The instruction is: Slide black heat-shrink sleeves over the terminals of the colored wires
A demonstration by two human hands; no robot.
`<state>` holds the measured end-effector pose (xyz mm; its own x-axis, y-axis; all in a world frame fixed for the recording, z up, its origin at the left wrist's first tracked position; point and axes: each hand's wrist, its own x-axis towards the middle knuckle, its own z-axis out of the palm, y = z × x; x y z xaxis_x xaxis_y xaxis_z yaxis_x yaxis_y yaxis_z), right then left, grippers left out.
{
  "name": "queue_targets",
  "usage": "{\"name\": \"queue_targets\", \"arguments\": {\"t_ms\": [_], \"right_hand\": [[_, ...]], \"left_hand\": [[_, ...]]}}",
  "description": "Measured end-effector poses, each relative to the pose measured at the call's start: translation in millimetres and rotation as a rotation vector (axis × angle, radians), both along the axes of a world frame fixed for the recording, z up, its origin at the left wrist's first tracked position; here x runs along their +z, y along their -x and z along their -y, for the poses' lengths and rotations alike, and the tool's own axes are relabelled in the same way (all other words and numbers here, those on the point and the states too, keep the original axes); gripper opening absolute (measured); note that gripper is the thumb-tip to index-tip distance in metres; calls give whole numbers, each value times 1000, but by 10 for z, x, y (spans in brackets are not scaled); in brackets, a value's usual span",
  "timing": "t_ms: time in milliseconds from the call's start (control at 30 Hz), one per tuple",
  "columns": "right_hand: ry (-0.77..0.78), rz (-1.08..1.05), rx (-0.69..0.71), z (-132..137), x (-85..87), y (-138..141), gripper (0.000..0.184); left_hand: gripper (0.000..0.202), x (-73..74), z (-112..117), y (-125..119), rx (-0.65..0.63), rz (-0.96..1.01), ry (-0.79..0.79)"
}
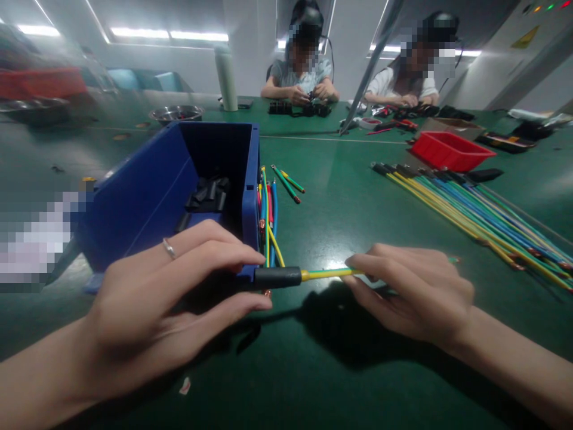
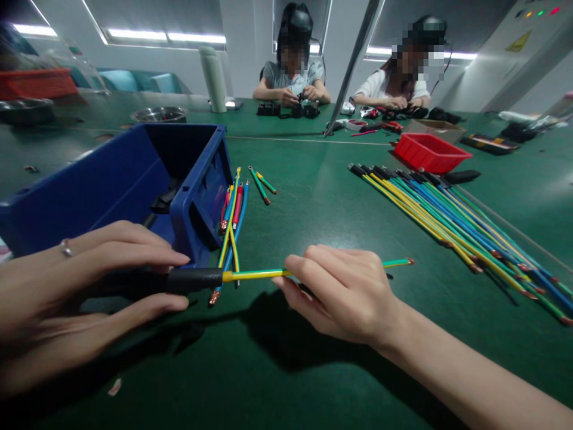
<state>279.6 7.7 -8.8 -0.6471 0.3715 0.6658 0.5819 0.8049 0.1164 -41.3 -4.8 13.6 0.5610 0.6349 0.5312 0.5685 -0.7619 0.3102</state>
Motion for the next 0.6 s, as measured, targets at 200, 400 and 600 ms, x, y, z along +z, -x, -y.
{"name": "queue_targets", "arguments": {"t_ms": [200,400,600], "right_hand": [[-17,5,-8,-36,3,-4,23],[-17,1,-9,-20,-5,-31,22],[-27,-6,-6,-12,-2,-53,18]], "left_hand": [[13,-28,-2,-17,8,33,-30],[9,-53,23,-19,59,71,-66],[10,-30,15,-21,30,53,-76]]}}
